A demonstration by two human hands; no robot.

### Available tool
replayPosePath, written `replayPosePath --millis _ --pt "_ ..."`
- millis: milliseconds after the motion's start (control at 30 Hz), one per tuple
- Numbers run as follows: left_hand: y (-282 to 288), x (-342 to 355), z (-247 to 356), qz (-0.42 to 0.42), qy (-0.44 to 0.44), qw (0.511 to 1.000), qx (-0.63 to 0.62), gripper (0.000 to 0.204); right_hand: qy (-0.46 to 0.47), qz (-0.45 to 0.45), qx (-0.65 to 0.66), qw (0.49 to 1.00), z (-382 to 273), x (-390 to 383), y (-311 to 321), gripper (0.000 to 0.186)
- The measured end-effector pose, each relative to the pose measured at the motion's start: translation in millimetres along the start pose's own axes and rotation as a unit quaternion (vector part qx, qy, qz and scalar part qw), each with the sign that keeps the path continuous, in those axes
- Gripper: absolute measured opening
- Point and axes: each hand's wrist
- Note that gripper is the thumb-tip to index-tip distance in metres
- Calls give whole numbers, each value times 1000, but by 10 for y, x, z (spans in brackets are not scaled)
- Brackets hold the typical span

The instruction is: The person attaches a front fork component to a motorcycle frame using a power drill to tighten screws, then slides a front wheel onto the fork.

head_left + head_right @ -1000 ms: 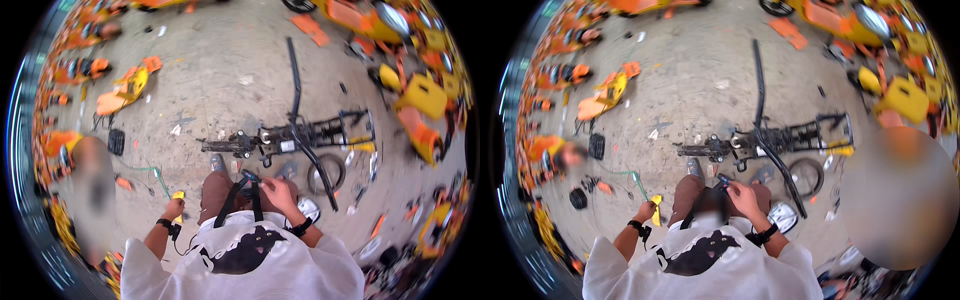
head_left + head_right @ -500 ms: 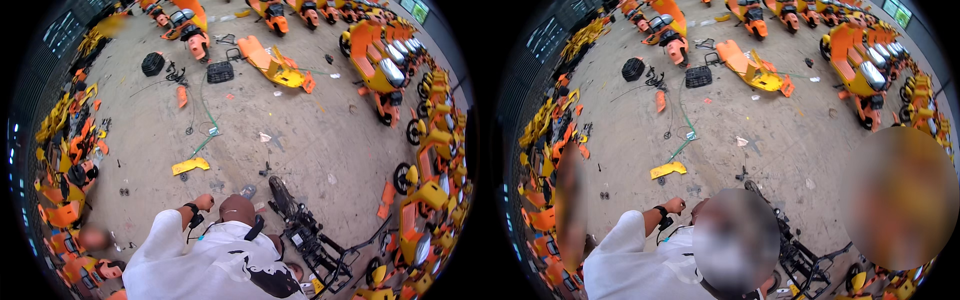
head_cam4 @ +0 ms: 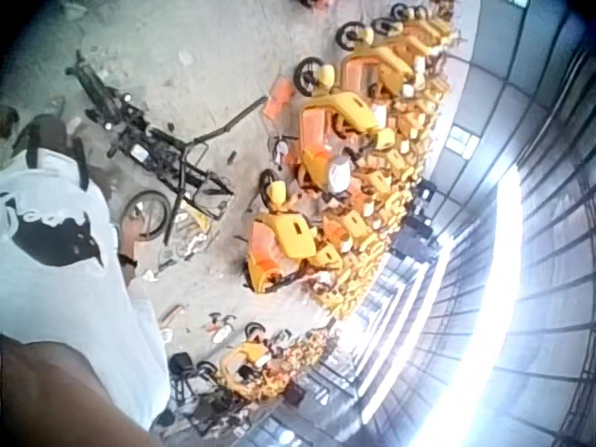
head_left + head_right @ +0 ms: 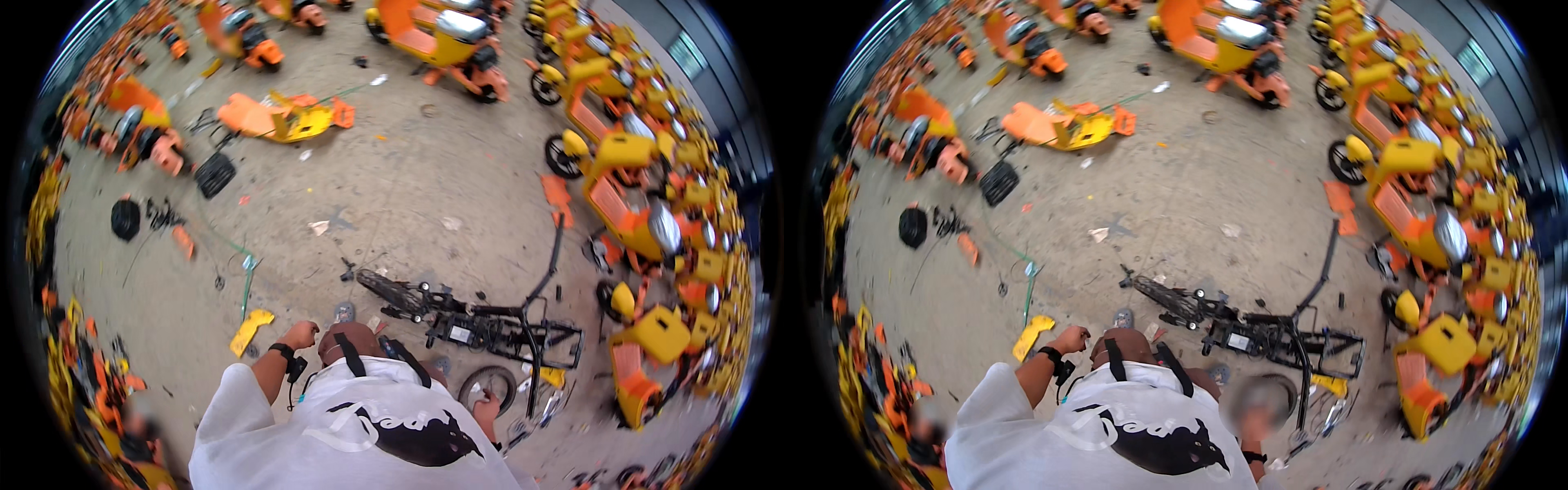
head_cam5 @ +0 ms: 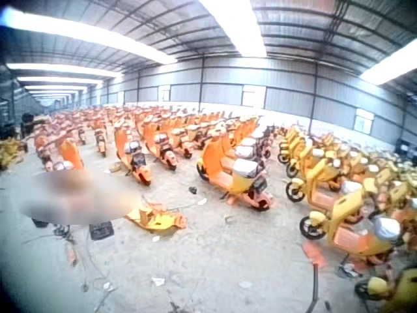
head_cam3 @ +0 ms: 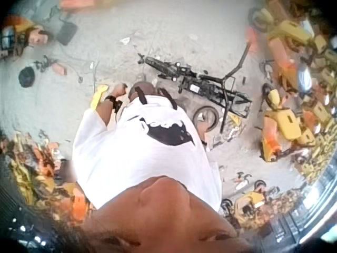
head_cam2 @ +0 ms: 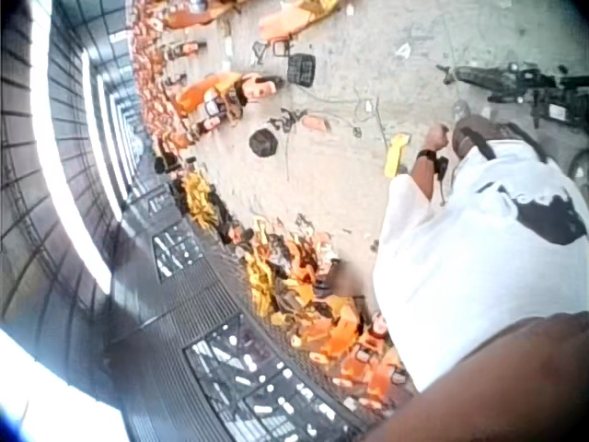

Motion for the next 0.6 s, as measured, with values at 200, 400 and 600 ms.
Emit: replayPosePath --millis 200,400,600 --pt "-7 395 896 -42 -131 990 3 26 -581 89 492 643 247 -1027 -158 35" --pt "246 384 1412 -159 -105 972 140 22 -712 107 437 539 -569 -1897 -199 39" --pt "500 936 1288 -164 -112 974 112 26 -688 38 285 667 -1639 -2054 -476 41"
Point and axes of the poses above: each hand's wrist, its own x-axis towards the middle knuckle, its own y-axis out of the back of the hand, z = x × y, and after that the axes turned 9 degrees about y, right-handed
